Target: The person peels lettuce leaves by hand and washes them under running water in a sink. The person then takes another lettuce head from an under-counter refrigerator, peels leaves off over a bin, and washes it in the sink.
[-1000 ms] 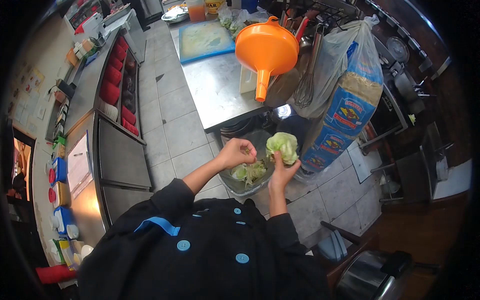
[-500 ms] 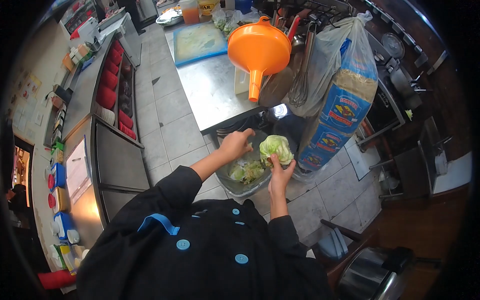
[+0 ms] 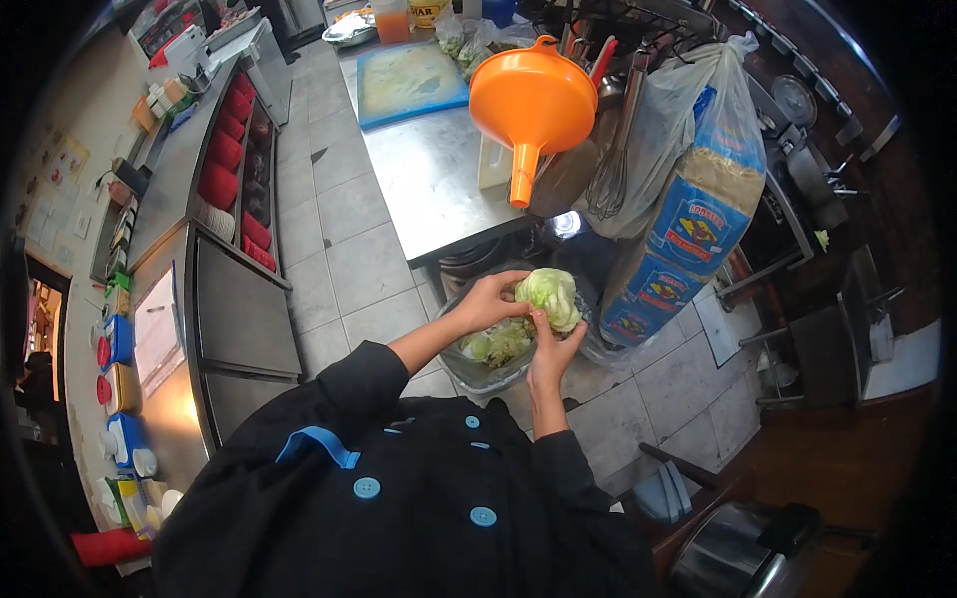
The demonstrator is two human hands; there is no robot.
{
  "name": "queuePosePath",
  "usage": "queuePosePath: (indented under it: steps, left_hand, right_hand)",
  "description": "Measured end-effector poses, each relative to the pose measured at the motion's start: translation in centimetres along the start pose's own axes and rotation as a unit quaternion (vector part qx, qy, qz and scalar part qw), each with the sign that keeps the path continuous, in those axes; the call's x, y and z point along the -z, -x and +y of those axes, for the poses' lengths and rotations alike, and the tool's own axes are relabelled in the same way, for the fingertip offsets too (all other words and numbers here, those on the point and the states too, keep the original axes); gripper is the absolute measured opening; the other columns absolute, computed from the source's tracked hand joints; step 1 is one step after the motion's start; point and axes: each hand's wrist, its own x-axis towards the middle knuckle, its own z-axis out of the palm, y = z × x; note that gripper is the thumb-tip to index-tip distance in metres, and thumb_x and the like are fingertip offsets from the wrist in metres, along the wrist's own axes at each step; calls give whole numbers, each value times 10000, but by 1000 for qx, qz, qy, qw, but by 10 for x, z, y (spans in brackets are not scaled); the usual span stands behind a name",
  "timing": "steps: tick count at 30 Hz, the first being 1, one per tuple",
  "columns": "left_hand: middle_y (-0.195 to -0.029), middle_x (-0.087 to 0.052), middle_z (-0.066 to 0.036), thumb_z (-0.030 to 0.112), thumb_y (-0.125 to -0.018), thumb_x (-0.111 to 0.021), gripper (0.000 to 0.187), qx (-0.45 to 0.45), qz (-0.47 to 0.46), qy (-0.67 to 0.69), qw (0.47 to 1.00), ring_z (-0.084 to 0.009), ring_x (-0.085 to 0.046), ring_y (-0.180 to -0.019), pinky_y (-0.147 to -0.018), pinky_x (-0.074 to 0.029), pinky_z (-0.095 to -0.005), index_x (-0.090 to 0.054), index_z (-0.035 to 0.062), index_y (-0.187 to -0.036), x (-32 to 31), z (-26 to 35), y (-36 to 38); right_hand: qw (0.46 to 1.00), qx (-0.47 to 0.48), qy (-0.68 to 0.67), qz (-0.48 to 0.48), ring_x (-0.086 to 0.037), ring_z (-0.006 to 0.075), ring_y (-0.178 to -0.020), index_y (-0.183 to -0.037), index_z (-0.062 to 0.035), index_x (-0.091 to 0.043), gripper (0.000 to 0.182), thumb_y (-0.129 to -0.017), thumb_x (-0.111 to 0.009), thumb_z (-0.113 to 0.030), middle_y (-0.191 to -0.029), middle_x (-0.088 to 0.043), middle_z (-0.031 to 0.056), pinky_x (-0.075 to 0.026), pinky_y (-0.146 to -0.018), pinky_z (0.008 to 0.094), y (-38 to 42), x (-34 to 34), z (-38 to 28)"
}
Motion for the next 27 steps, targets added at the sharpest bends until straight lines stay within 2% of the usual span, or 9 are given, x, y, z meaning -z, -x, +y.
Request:
queuePosePath:
  steps: [4,9,11,13,15,19,23,25,27]
  left_hand:
    - [-1009,-635,-175,150,-723,-675,540,27,51,1,998,-193,-640,-780,-747,-504,-313,-532,18,-1226,-13,5,6]
    - [-1060,-624,-212,80,-743,-593,554,-28,115,-33,992,-278,-640,-942,-812,-493,-353,-476,46,-1284,-21,-15,5]
    - [-1076,-622,-203,91,-743,-612,568,-3,77,-6,997,-283,-628,-974,-832,-487,-355,-471,53,-1292,-9,-5,9]
    - [-1092,-620,-194,103,-743,-631,583,20,38,21,999,-287,-617,-1006,-852,-482,-356,-467,61,-1301,1,14,15]
    - [-1090,-630,-160,125,-739,-692,562,-112,95,13,989,-283,-609,-1021,-865,-478,-349,-516,74,-1270,6,30,22]
    - [-1051,-649,-126,127,-752,-715,470,-211,67,-47,974,-236,-615,-1000,-843,-486,-319,-585,71,-1201,28,30,17]
    - [-961,-664,-68,103,-831,-658,243,-165,7,-26,986,-159,-626,-880,-793,-502,-277,-649,43,-1065,44,23,15]
    - [-918,-654,-53,129,-878,-615,176,10,26,149,988,-139,-625,-855,-750,-522,-267,-632,14,-1011,49,23,11]
    - [-890,-639,-47,140,-908,-577,164,21,32,252,967,-121,-613,-821,-694,-536,-255,-597,-1,-991,52,24,9]
  right_hand:
    - [994,68,79,-11,-513,197,-1086,-1165,-26,-369,523,-777,-718,-19,-1168,-491,120,-431,-907,310,-2,1,11]
    - [967,177,184,-18,-502,184,-1091,-1165,-23,-377,535,-763,-731,-18,-1160,-497,108,-412,-919,299,-1,0,13]
    - [995,64,78,-27,-504,171,-1076,-1165,-26,-395,524,-761,-728,-11,-1146,-508,92,-412,-912,293,-1,1,1]
    - [995,64,67,-42,-508,166,-1061,-1168,-26,-405,512,-766,-723,-15,-1138,-513,88,-421,-900,293,-4,4,-6]
    - [995,62,56,-59,-513,161,-1046,-1170,-25,-414,501,-772,-718,-19,-1129,-518,85,-430,-888,294,-3,4,-16]
    - [992,-12,15,-121,-526,156,-1019,-1167,-32,-446,431,-793,-663,-27,-1112,-533,77,-446,-858,292,-4,7,-33]
    - [984,-67,-1,-165,-541,170,-1021,-1196,-33,-460,440,-777,-591,-8,-1110,-545,66,-447,-867,301,-9,20,-37]
    - [980,-110,-54,-160,-541,178,-1034,-1207,-33,-458,457,-767,-577,2,-1126,-544,71,-443,-883,304,-9,24,-39]
    - [970,-153,-106,-154,-541,186,-1047,-1218,-32,-456,475,-757,-563,12,-1142,-543,77,-440,-899,306,-6,26,-41]
